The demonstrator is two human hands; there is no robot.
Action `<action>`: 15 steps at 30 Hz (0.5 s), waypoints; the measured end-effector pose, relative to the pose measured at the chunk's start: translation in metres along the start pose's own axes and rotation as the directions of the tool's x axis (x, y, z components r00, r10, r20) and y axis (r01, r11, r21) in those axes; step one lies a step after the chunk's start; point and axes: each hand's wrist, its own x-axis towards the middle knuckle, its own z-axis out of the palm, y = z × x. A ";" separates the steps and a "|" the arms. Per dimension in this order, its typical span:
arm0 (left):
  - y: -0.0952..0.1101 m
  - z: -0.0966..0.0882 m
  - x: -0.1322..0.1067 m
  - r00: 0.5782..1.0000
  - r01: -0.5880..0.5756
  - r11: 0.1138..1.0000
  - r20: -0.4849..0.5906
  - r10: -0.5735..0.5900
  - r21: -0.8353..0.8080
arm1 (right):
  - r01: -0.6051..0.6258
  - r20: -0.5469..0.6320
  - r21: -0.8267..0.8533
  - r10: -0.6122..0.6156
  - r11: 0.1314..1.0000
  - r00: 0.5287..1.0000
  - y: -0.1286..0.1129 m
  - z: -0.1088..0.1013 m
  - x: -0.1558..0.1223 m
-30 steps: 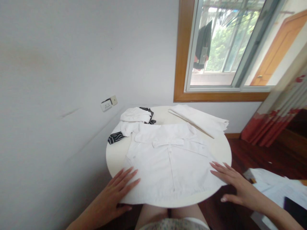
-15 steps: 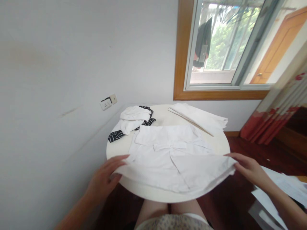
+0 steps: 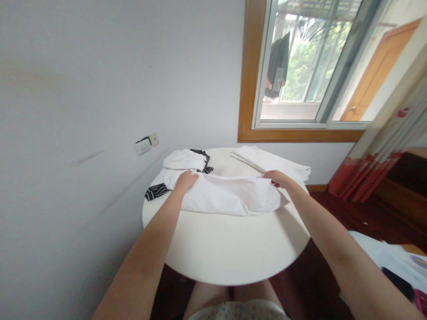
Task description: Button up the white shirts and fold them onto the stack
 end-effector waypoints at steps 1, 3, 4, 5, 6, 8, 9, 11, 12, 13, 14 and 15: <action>-0.005 0.006 0.004 0.999 0.021 0.999 0.027 -0.022 0.034 | -0.050 0.015 0.031 0.050 0.998 0.999 0.001 0.000 0.007; -0.017 0.017 0.005 0.999 0.039 0.997 0.030 -0.042 0.069 | -0.095 0.064 0.075 0.090 0.993 0.994 0.007 -0.002 0.014; -0.022 0.023 0.002 0.999 0.040 0.997 0.004 -0.041 0.070 | -0.087 0.087 0.093 0.078 0.992 0.993 0.012 -0.004 0.014; -0.027 0.027 -0.001 0.999 0.042 0.997 -0.029 -0.040 0.070 | -0.059 0.115 0.113 0.046 0.992 0.992 0.016 -0.006 0.012; -0.031 0.031 -0.005 0.997 0.043 0.997 -0.067 -0.038 0.068 | -0.020 0.147 0.131 0.001 0.991 0.989 0.021 -0.009 0.009; -0.035 0.037 -0.013 0.991 0.048 0.997 -0.127 -0.041 0.059 | 0.087 0.220 0.134 -0.115 0.987 0.969 0.027 -0.013 0.000; -0.036 0.039 -0.016 0.988 0.051 0.997 -0.148 -0.042 0.056 | 0.147 0.263 0.120 -0.174 0.982 0.949 0.030 -0.015 -0.005; -0.035 0.040 -0.019 0.983 0.051 0.997 -0.180 -0.041 0.052 | 0.247 0.351 0.090 -0.263 0.965 0.899 0.034 -0.018 -0.014; -0.035 0.040 -0.020 0.980 0.050 0.997 -0.196 -0.039 0.050 | 0.280 0.385 0.084 -0.290 0.956 0.876 0.037 -0.020 -0.017; -0.035 0.040 -0.021 0.976 0.050 0.998 -0.214 -0.038 0.048 | 0.302 0.415 0.086 -0.310 0.949 0.856 0.039 -0.023 -0.020; -0.035 0.039 -0.021 0.972 0.051 0.998 -0.231 -0.039 0.046 | 0.316 0.438 0.097 -0.326 0.944 0.838 0.043 -0.026 -0.023; -0.035 0.039 -0.021 0.968 0.054 0.998 -0.246 -0.042 0.041 | 0.321 0.462 0.107 -0.333 0.941 0.822 0.046 -0.030 -0.024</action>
